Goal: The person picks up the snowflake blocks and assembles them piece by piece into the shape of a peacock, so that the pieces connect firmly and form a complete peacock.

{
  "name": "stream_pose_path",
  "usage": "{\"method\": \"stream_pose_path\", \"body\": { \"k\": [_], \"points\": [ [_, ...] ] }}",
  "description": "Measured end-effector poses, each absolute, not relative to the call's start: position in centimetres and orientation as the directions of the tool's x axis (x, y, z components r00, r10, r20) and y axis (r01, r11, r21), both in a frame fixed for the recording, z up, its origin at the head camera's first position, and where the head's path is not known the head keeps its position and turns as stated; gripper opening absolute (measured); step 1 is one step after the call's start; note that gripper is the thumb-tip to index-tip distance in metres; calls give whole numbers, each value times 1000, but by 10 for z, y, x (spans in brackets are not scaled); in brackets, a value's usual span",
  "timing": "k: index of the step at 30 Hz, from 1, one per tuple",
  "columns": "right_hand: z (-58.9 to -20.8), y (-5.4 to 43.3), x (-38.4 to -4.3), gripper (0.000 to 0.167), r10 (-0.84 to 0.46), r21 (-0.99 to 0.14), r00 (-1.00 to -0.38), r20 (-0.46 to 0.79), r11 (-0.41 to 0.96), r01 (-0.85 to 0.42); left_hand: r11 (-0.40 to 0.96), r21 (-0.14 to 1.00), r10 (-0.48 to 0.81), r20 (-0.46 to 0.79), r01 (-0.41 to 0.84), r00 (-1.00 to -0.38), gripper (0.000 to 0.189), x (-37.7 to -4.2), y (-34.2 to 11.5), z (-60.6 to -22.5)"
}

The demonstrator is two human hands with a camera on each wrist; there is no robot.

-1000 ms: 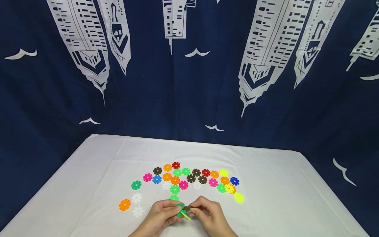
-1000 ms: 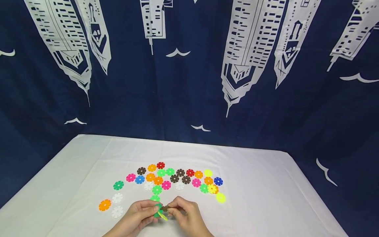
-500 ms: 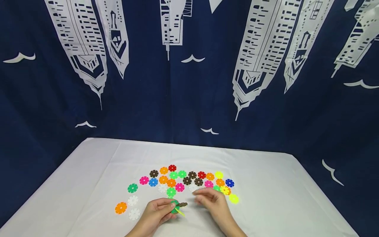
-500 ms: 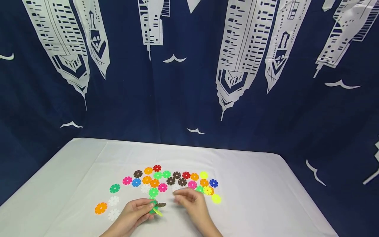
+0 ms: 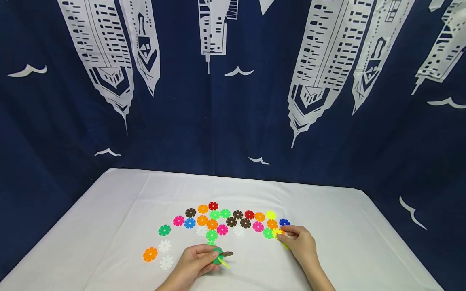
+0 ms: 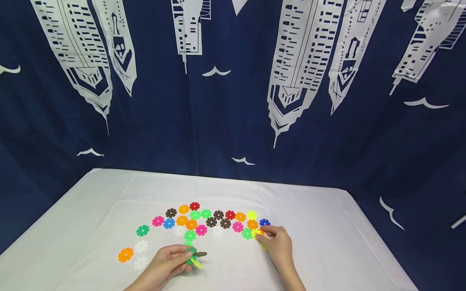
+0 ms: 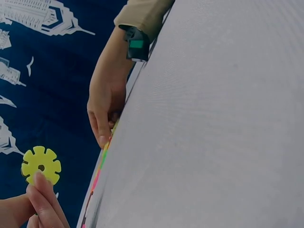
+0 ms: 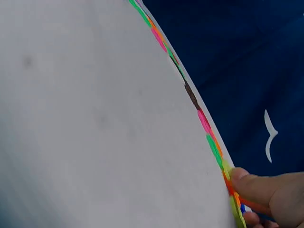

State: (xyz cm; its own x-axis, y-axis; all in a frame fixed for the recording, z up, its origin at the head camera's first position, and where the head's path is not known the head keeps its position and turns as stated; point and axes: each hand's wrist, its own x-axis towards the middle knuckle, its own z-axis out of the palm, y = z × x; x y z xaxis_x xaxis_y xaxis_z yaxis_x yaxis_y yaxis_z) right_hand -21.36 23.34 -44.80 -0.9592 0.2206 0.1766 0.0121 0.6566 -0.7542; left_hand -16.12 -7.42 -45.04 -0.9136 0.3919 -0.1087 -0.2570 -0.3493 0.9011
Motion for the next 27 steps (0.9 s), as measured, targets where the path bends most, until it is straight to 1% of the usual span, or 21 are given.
{"method": "stream_pose_path", "body": {
  "k": [3,5,11,15,17,19,21,23,25,27],
  "points": [
    [-447,226,-215,22,188,-704,-958,217,710,-20,-354,901,399,-99,-253,-912,18,-161,-76,-450],
    [-447,224,-215,21,181,-699,-958,222,714,-27,-353,901,401,-97,-251,-911,18,-161,-76,-450],
    [-447,224,-214,17,215,-752,-952,218,658,-23,-325,915,385,-104,-239,-917,22,-161,-74,-451],
    [-442,223,-213,12,267,-819,-948,176,574,10,-300,927,367,-106,-225,-924,26,-161,-72,-450],
    [-437,220,-212,11,295,-876,-947,130,481,29,-281,935,371,-104,-218,-923,29,-161,-72,-450],
    [-431,212,-208,12,287,-929,-954,87,369,26,-260,941,389,-103,-217,-915,30,-160,-71,-450],
    [-426,199,-202,13,230,-971,-971,65,240,-8,-243,944,413,-108,-224,-904,31,-160,-70,-451],
    [-423,183,-194,15,118,-991,-992,55,130,-39,-234,946,427,-107,-224,-898,30,-159,-70,-450],
    [-423,168,-186,17,-13,-995,-997,75,60,-75,-235,947,426,-103,-220,-899,29,-159,-69,-449],
    [-425,156,-177,17,-123,-993,-986,113,26,-117,-232,951,413,-94,-204,-906,25,-158,-68,-448]
  ]
}}
